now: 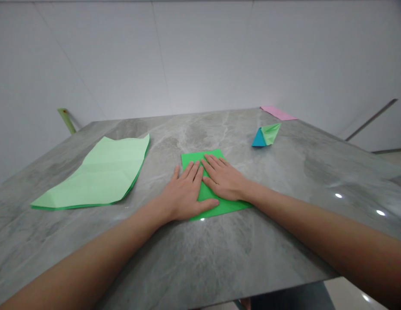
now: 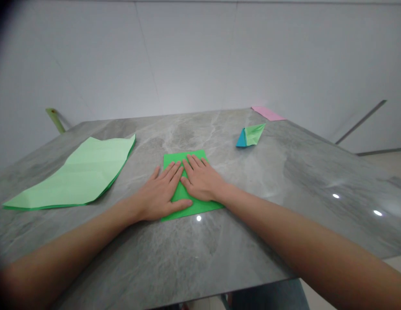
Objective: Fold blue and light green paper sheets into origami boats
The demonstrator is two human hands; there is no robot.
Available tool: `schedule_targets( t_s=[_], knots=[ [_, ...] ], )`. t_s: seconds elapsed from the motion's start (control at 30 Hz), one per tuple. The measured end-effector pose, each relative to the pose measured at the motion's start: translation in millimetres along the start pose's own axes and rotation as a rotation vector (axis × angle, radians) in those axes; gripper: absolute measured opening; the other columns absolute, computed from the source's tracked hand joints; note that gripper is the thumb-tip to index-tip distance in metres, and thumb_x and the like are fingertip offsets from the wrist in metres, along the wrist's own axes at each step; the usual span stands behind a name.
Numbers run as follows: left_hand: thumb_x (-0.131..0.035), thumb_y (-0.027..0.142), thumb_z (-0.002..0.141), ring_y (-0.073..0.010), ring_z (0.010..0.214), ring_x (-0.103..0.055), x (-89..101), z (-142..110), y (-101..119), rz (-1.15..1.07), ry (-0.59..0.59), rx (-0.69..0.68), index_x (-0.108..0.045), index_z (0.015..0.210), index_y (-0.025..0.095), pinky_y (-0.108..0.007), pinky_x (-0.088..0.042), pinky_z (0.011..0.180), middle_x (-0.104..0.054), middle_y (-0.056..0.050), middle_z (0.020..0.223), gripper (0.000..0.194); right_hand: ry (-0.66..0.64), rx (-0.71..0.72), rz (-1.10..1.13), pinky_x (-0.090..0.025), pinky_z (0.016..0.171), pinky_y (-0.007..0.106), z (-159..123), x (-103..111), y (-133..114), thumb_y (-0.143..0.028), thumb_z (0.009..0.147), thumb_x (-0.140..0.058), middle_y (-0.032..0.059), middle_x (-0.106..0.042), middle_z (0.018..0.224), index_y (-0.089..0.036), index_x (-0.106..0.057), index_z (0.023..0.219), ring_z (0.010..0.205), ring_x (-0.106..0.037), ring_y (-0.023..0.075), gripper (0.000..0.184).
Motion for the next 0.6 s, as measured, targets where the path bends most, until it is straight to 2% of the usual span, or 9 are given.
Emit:
schedule_targets(
  t_s=[0.13,0.23,0.3,0.4,0.5,0.6],
  knots=[
    [-0.03,0.089,0.071,-0.0406,0.146,-0.003,0.2,8,-4,0.004,-0.018,0.047,-0.019,0.151,0.004,-0.062,-0.006,0.114,-0.007,-0.026,0.158,0.117,0.0,-0.129,0.012,-0.021,0.117,0.047,8,-1,14,-0.049,0.096,-0.024,0.0207,-0.024,0.156,0.0,-0.029,0.149,0.145,-0.022,0.0325,0.072],
    [-0.038,0.091,0.063,-0.0433,0.146,-0.001,-0.4,22,-4,-0.013,-0.075,0.13,-0.014,0.152,0.003,-0.068,-0.006,0.11,-0.004,-0.029,0.157,0.128,0.011,-0.148,-0.003,-0.022,0.117,0.046,12,-3,20,-0.05,0.095,-0.024,0.0213,-0.026,0.156,0.001,-0.029,0.148,0.144,-0.023,0.0328,0.074],
    [-0.04,0.09,0.064,-0.0454,0.145,-0.001,-1.2,30,-4,-0.028,-0.076,0.179,-0.014,0.152,0.004,-0.071,-0.006,0.108,-0.004,-0.029,0.157,0.125,0.024,-0.15,-0.019,-0.022,0.117,0.046,13,-3,21,-0.05,0.095,-0.023,0.022,-0.026,0.155,0.002,-0.03,0.147,0.144,-0.024,0.0327,0.074],
    [-0.032,0.087,0.073,-0.0477,0.144,-0.001,-2.1,36,-2,-0.025,0.013,0.19,-0.018,0.152,0.004,-0.074,-0.002,0.106,-0.008,-0.027,0.157,0.116,0.03,-0.185,-0.029,-0.022,0.116,0.048,16,-5,24,-0.054,0.094,-0.022,0.0238,-0.025,0.155,0.003,-0.03,0.147,0.144,-0.024,0.0338,0.078],
    [-0.023,0.086,0.076,-0.0435,0.146,-0.003,-3.8,35,1,-0.002,0.042,0.079,-0.023,0.15,0.001,-0.067,0.004,0.111,-0.014,-0.027,0.157,0.113,0.027,-0.246,-0.028,-0.022,0.116,0.049,18,-6,28,-0.057,0.093,-0.021,0.0257,-0.024,0.155,0.006,-0.029,0.146,0.144,-0.023,0.0354,0.082],
    [-0.018,0.084,0.079,-0.0404,0.146,-0.005,-4.9,33,0,0.015,0.028,0.001,-0.022,0.148,-0.006,-0.054,-0.001,0.117,-0.014,-0.029,0.156,0.114,0.025,-0.259,-0.029,-0.022,0.116,0.049,20,-6,30,-0.054,0.094,-0.021,0.0265,-0.025,0.154,0.007,-0.028,0.146,0.144,-0.023,0.0355,0.081]
  ],
)
Point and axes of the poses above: each hand's wrist, its own z-axis towards the middle knuckle, its own x-axis out of the back of the hand, y = z × x, the point moved 2 cm from there along z, towards the middle knuckle
